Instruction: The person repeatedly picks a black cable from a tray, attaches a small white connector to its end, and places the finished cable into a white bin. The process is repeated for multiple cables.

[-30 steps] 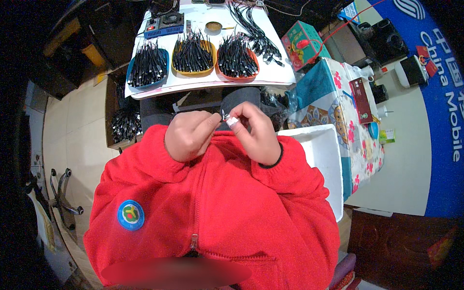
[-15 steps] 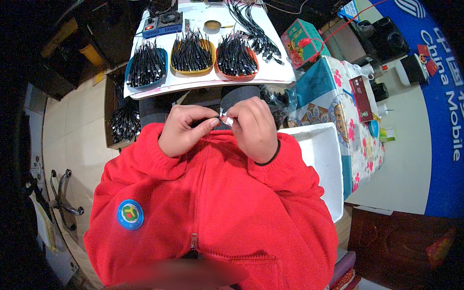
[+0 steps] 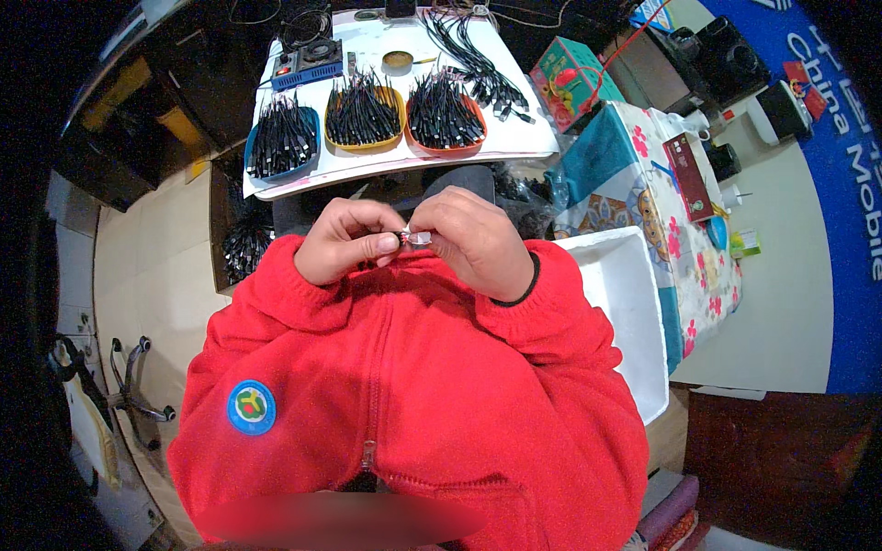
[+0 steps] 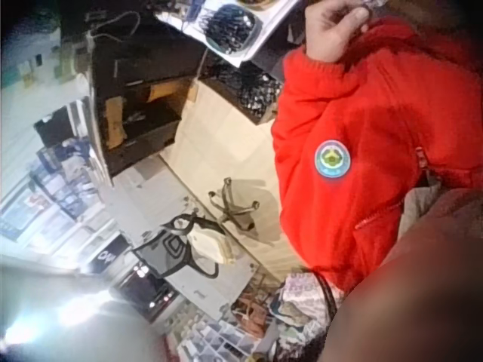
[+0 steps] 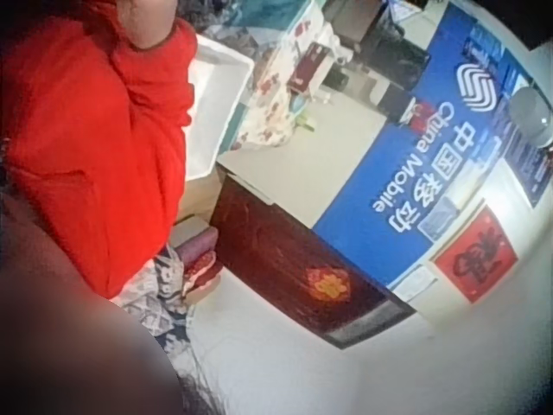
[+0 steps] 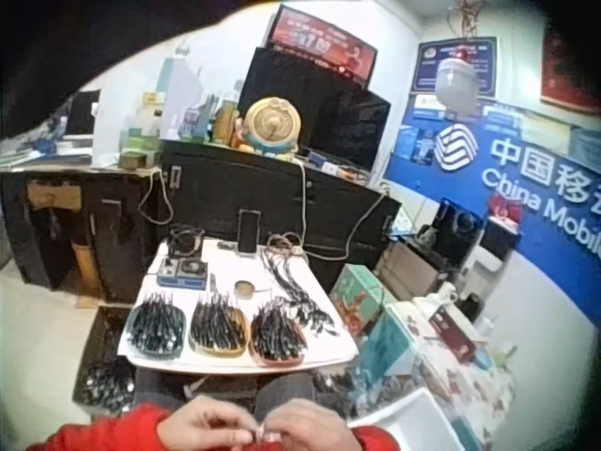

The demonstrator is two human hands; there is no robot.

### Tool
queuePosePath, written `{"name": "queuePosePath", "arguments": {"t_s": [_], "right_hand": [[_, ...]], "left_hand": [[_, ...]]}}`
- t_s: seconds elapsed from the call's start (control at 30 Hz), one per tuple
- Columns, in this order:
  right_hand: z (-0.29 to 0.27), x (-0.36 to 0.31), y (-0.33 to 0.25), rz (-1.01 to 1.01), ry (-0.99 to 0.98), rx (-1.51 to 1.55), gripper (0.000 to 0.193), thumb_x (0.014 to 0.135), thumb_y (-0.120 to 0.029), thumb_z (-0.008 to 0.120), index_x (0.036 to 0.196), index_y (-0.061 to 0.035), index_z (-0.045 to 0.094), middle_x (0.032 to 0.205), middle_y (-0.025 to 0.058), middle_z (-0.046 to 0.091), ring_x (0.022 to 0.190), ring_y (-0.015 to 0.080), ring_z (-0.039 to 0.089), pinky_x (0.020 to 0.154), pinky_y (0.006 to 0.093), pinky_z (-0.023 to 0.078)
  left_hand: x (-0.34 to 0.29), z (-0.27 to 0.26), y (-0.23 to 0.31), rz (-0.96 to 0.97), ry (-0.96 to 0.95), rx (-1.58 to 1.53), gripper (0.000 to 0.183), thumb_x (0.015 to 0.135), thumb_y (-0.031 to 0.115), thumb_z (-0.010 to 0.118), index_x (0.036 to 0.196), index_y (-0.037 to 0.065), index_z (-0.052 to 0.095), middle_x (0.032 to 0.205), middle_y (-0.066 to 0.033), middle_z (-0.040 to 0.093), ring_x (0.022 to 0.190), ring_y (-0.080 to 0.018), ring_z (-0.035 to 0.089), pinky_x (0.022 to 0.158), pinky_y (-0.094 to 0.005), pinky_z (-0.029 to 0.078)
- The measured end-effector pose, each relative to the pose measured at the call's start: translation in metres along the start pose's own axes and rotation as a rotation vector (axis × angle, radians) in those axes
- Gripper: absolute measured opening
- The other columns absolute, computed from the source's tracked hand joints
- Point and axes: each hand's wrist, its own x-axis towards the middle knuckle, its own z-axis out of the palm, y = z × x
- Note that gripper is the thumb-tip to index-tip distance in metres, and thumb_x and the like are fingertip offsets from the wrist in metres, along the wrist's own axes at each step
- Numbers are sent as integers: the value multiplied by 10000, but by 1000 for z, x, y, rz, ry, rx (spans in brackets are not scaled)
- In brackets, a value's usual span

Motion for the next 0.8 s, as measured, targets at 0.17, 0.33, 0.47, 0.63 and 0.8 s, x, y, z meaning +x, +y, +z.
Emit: {"name": "queuePosePath", "arguments": {"t_s": [0.17,0.33,0.47,0.63,0.8], "right_hand": [[-5,-7,1,86,90,-109,195,712,52,629,881,-13,557,809,117,571,745,296,574,669,353,474],[-15,-12,7,123,143,-237,204,754,45,647,947,-3,602,885,114,629,783,244,612,704,294,480],[-5,-7,7,-115,196,-262,276,692,0,667,966,-24,640,926,105,637,815,253,620,715,317,494],[0,9,6,-335,149,-318,260,654,-60,633,912,-55,662,940,64,635,804,218,607,663,320,472],[1,9,2,-153,70,-234,237,679,-49,644,914,-52,616,875,62,612,789,218,591,690,302,456]], "left_hand": [[-2,3,-6,97,115,-42,130,875,65,608,955,-38,614,764,-37,589,624,-64,496,563,-208,399],[-1,3,-11,207,129,-193,121,860,68,616,909,-41,597,784,-67,572,576,-87,471,515,-213,374],[-1,5,-15,141,85,-334,117,864,49,610,948,-31,597,733,-43,560,580,-74,466,503,-204,348],[-3,5,-16,59,48,-503,124,867,37,601,978,-18,596,690,-29,538,570,-66,445,487,-201,302],[-2,3,-10,68,73,-258,126,848,2,598,971,-20,611,703,-49,570,587,-107,505,511,-228,372]]}}
